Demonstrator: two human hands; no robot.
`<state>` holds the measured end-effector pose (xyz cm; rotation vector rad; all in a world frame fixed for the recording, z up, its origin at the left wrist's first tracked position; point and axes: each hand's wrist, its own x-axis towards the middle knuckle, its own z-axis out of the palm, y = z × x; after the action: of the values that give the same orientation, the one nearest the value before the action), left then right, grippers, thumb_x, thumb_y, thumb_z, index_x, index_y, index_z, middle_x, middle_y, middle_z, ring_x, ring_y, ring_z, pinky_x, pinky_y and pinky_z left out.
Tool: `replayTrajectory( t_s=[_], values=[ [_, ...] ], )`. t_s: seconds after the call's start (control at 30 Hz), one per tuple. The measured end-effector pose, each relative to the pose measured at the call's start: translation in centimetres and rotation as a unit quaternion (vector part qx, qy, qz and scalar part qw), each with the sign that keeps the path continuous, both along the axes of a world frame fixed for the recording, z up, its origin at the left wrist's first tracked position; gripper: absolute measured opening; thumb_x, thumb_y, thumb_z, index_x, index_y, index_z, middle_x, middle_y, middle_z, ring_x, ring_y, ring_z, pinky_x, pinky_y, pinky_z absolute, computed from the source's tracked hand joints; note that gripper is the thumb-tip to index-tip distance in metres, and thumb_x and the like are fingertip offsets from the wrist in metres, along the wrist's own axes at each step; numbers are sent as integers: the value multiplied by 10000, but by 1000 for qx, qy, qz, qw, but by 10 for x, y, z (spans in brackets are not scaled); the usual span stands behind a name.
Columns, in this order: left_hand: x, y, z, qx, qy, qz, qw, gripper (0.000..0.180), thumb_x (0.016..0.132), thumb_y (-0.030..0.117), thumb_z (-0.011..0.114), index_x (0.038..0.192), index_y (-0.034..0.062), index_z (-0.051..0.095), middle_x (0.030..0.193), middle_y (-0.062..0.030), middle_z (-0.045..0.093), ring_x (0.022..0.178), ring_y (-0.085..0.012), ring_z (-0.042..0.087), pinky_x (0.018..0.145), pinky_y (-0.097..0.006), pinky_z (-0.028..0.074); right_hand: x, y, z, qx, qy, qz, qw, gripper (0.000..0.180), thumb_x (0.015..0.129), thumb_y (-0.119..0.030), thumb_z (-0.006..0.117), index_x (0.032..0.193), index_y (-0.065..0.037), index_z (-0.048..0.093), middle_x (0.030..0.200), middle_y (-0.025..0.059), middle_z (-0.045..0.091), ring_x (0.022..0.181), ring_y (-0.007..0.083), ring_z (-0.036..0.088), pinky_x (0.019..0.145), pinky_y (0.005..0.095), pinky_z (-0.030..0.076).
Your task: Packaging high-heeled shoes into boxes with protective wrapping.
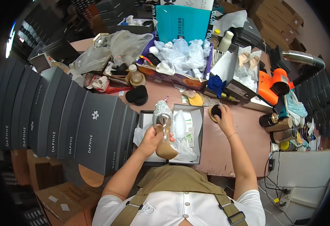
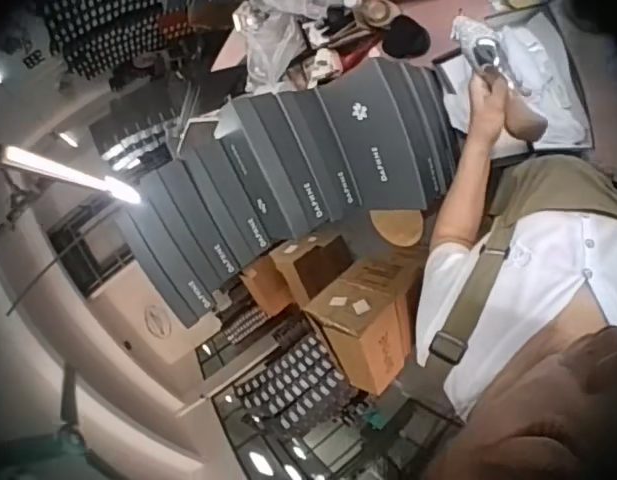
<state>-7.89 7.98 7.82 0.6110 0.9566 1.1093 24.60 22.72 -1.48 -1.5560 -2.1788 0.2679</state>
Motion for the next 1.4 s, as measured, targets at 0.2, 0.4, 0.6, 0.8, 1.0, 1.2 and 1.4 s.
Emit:
replayTrajectory(
  t_s=[0.2,0.4,0.6,0.8,1.0,1.2,1.4],
  values=[
    [13,20,15,-39,-28,-47,998,373,848,106,673,1147,10,472,906,-114,605,759,-204,645,706,-343,549,29,16,-57,-56,-161,-5,985,421,790,-114,626,1194,-55,524,1259,158,502,1190,344,450,1031,436,326],
    [21,28,2,-71,-24,-35,997,345,824,85,700,1096,7,502,878,-86,597,738,-170,638,658,-295,542,-43,-33,72,-18,207,70,976,463,789,-61,505,1247,3,505,1175,195,484,1092,347,481,977,406,380],
    [50,19,18,26,70,11,997,252,826,-5,613,1061,-10,521,931,-62,601,759,-147,617,662,-295,545,-120,-81,117,67,170,239,954,502,656,-1,643,1154,-48,602,948,108,539,823,266,553,704,364,465],
    [20,10,38,39,127,32,991,259,821,24,667,1043,-6,536,866,-41,603,736,-121,622,649,-266,515,-99,-120,115,30,252,168,952,505,693,80,571,1190,-10,588,957,124,529,818,287,540,755,368,476],
    [19,-10,19,52,163,43,984,274,799,-63,591,1062,3,547,921,-34,595,796,-95,587,686,-257,521,-127,-119,123,71,154,273,947,482,684,17,619,1157,-71,606,933,96,550,825,269,552,736,376,459],
    [-44,12,-18,-61,469,-22,881,292,815,123,657,1011,-58,537,898,-171,655,737,-208,664,653,-332,517,-49,-78,17,36,39,71,996,345,782,-85,630,1122,-33,603,1052,174,589,919,343,580,761,410,477],
    [-32,-7,-65,104,555,-76,822,513,838,254,665,1233,-34,506,1115,-260,591,1050,-334,585,887,-363,454,-123,-140,-27,-341,-147,217,903,393,815,-384,613,837,6,657,810,214,657,804,380,646,716,462,513]
  ],
)
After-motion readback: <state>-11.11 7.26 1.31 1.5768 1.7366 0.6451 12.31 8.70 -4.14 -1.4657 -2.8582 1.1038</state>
